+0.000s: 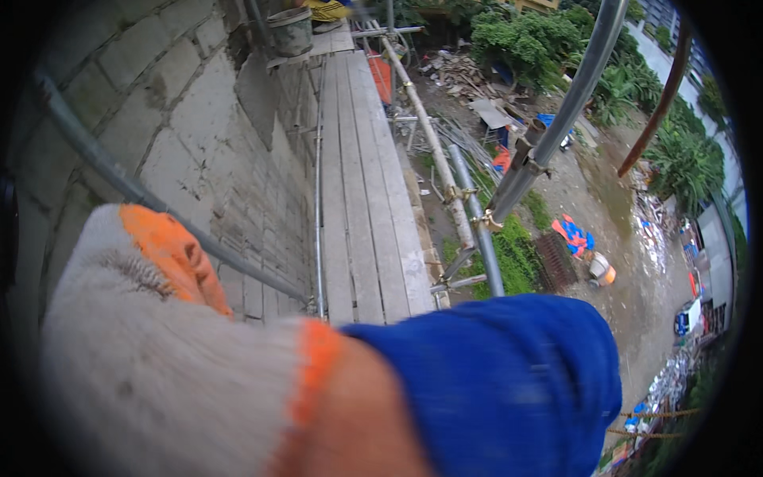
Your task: The person assembles scaffolding by connecting metal poles with clamps and tightening them. They then use a crowbar to pry and remove sections of a concrete wall while standing on the scaffolding platform.
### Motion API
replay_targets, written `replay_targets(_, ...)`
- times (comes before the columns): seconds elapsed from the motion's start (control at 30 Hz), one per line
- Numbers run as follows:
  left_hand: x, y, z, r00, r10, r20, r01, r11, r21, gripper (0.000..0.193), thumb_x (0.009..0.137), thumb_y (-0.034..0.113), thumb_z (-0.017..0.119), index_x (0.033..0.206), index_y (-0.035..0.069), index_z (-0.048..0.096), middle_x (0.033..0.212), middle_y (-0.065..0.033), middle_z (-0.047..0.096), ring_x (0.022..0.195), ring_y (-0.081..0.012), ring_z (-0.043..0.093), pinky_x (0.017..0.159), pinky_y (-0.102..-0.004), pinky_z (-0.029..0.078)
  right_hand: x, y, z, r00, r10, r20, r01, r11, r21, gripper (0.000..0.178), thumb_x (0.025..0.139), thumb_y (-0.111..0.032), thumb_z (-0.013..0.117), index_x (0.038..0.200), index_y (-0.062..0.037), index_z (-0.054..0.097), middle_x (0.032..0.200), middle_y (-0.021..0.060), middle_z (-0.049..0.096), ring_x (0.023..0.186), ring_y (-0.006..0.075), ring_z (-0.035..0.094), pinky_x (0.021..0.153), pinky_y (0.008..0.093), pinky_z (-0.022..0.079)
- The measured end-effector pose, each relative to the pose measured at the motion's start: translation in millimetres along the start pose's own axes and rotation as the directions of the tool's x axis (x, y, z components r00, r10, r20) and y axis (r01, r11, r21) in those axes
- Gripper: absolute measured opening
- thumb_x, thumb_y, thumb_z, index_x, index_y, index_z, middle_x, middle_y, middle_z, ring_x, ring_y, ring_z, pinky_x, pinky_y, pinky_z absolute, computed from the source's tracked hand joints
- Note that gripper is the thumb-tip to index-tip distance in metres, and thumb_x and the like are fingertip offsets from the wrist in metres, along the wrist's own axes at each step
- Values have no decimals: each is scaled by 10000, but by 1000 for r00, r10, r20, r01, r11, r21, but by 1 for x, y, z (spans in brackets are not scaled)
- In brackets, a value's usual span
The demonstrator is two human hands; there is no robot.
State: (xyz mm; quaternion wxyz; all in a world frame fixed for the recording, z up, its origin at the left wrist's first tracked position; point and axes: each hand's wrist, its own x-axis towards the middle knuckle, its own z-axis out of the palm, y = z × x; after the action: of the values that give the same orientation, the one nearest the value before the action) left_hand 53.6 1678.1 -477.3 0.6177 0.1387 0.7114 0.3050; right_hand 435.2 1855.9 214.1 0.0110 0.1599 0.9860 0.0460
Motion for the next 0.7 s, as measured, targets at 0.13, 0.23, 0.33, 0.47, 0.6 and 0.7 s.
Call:
replay_targets(0.13,112,170,69,923,195,331,-37,902,-431,579,972,301,744,1437,36,522,1289,-100,692,1030,-250,698,926,-416,567,18,91,57,997,52,59,-61,985,162,204,931,-289,653,998,-103,702,759,126,685,744,350,699,632,464,538)
replay_targets(0.23,173,255,145,855,479,197,-460,877,-139,350,955,109,723,1279,15,632,1048,-40,686,920,-125,656,859,-251,527,24,173,154,958,273,92,-288,893,346,250,952,-302,642,1083,-92,676,780,153,685,774,382,699,654,491,533)
replay_targets(0.33,199,277,179,920,366,140,-327,913,-242,597,955,156,751,1473,17,488,1198,-145,697,1021,-247,708,869,-379,585,4,261,287,797,601,51,-477,576,665,295,1037,-325,585,1180,-79,661,787,128,679,703,319,682,639,444,518)
replay_targets(0.47,240,313,218,988,129,89,-111,977,-183,408,936,86,742,1297,32,561,1072,-142,720,864,-240,722,642,-358,571,-10,371,457,568,710,417,136,-580,803,250,1075,-199,546,1250,-21,547,876,40,592,708,116,591,699,313,566)
replay_targets(0.6,293,438,274,996,84,0,-81,962,-262,425,892,74,779,1276,16,606,1041,-144,718,885,-276,717,718,-389,595,13,553,517,546,713,439,471,-695,544,209,984,13,485,1179,-59,505,906,50,575,745,179,619,788,427,631)
replay_targets(0.7,313,560,321,905,423,38,-387,859,-334,430,929,53,734,1326,-2,580,1064,-116,691,929,-230,697,813,-341,588,51,695,494,690,703,172,545,-661,516,210,981,31,508,1178,-37,486,937,82,549,832,233,588,811,440,580)
